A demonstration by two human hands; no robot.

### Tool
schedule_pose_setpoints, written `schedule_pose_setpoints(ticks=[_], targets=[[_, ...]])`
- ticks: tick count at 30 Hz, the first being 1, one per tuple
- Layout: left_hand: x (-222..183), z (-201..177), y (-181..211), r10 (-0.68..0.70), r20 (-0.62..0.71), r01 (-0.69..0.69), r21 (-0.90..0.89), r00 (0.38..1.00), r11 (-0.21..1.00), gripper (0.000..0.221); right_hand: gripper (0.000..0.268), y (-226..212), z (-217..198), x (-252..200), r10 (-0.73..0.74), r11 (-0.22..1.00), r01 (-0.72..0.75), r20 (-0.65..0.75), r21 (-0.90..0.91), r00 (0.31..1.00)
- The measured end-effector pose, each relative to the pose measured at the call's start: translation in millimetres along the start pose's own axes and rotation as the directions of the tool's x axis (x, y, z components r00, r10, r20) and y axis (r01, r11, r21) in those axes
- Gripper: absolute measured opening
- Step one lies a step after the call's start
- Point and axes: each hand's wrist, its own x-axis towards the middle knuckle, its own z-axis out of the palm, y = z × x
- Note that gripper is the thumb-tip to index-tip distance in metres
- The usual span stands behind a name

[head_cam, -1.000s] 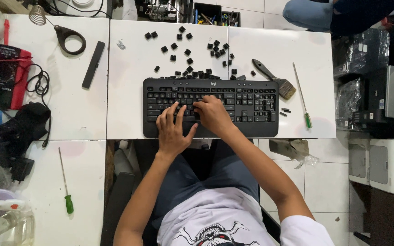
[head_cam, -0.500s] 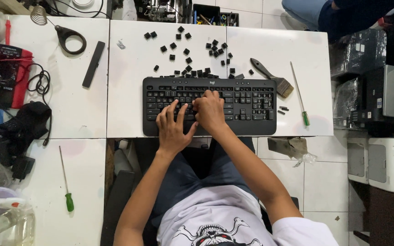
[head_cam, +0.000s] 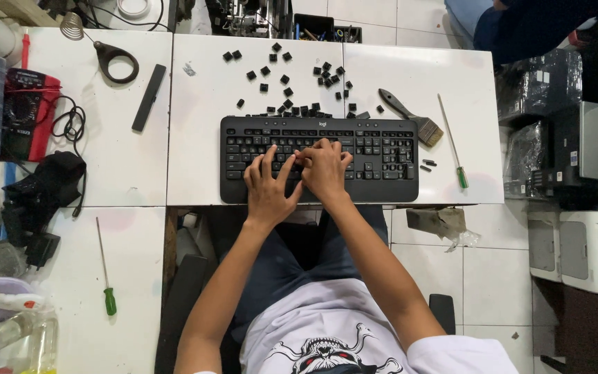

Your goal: Installing individual keycaps onto a computer keyboard frame at a repair bench.

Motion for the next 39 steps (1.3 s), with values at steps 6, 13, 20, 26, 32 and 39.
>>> schedule_pose_setpoints(ticks=[6, 13, 20, 26, 32, 39], targets=[[-1.8, 1.3, -3.0, 0.026, -0.002, -0.025, 0.053, 1.000, 0.998, 0.072, 0.029, -4.0, 15.5, -12.6, -0.111, 0.976, 0.087, -0.113, -0.201, 0.987], [-0.1, 6.4, -9.4, 0.059, -0.025, -0.057, 0.076, 0.998, 0.996, 0.074, 0.025, -2.8, 1.7, -8.6, -0.267, 0.950, 0.230, -0.164, -0.212, 0.950], [-4.4, 7.2, -10.9, 0.024, -0.010, -0.024, 0.004, 1.000, 1.000, 0.074, 0.018, 10.8, -12.5, 18.9, -0.466, 0.868, 0.468, 0.053, -0.167, 0.883], [-5.5, 8.5, -11.0, 0.012, -0.011, -0.012, -0.008, 1.000, 1.000, 0.074, 0.018, 17.7, -18.1, 48.7, -0.595, 0.752, 0.649, 0.302, -0.119, 0.745], [-6.0, 7.2, -10.3, 0.000, 0.003, 0.000, -0.012, 1.000, 1.000, 0.076, 0.025, 11.5, -30.0, 66.4, -0.571, 0.763, 0.646, 0.451, -0.017, 0.686], [-3.6, 2.9, -7.3, -0.006, -0.019, 0.006, -0.007, 1.000, 1.000, 0.078, 0.029, 27.6, -17.1, 64.9, -0.685, 0.714, 0.694, 0.298, 0.090, 0.665]])
